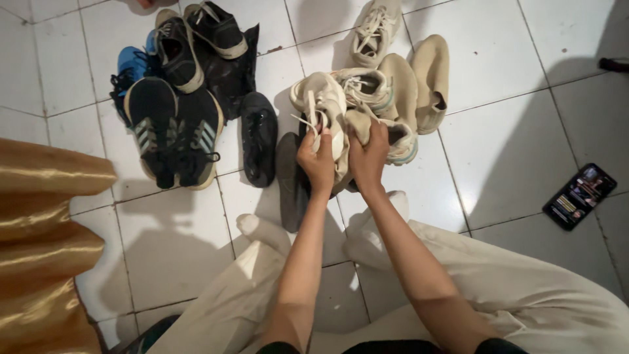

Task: The person sits on a tiled floor and wipes several pairs of sneakers with a cloth. They handle each shoe individually, rubbing the uppers and sides, then place the cleaned shoes onto a nearby pink plastic shoe rack.

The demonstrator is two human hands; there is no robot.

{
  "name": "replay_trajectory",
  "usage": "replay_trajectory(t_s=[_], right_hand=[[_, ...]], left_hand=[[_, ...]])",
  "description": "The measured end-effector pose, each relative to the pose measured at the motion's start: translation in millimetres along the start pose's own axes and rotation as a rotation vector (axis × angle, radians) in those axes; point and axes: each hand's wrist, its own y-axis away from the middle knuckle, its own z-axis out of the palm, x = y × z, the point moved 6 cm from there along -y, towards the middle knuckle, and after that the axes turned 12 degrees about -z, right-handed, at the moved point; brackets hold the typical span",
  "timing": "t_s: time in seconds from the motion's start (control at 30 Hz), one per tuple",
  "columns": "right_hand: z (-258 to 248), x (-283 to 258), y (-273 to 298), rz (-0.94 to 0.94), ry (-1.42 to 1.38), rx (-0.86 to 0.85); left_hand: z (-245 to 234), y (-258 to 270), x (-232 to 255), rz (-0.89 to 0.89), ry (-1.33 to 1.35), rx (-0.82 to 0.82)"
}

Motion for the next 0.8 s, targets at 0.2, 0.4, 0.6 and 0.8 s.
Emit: replay_trajectory(t_s=[0.2,0.4,0.6,0.8], right_hand=[[-9.2,-27.9,21.6,-0.124,0.207,-0.046],[-7.6,-34.0,38.5,-0.185,0.192,-0.016],[0.6,-20.9,63.1,-0.272,0.116,0.018],[14.7,-12.3,90.6,-0.46,0.167,0.011]], left_hand=[[-1.7,-9.5,-0.2,0.039,-0.014,0.033],[-1.3,-15.0,-3.5,0.024,0.003,0.11],[-9.6,-26.1,-1.5,0.05,-0.006,0.149],[-8.9,-37.7,2.7,0.002,0.008,0.125]])
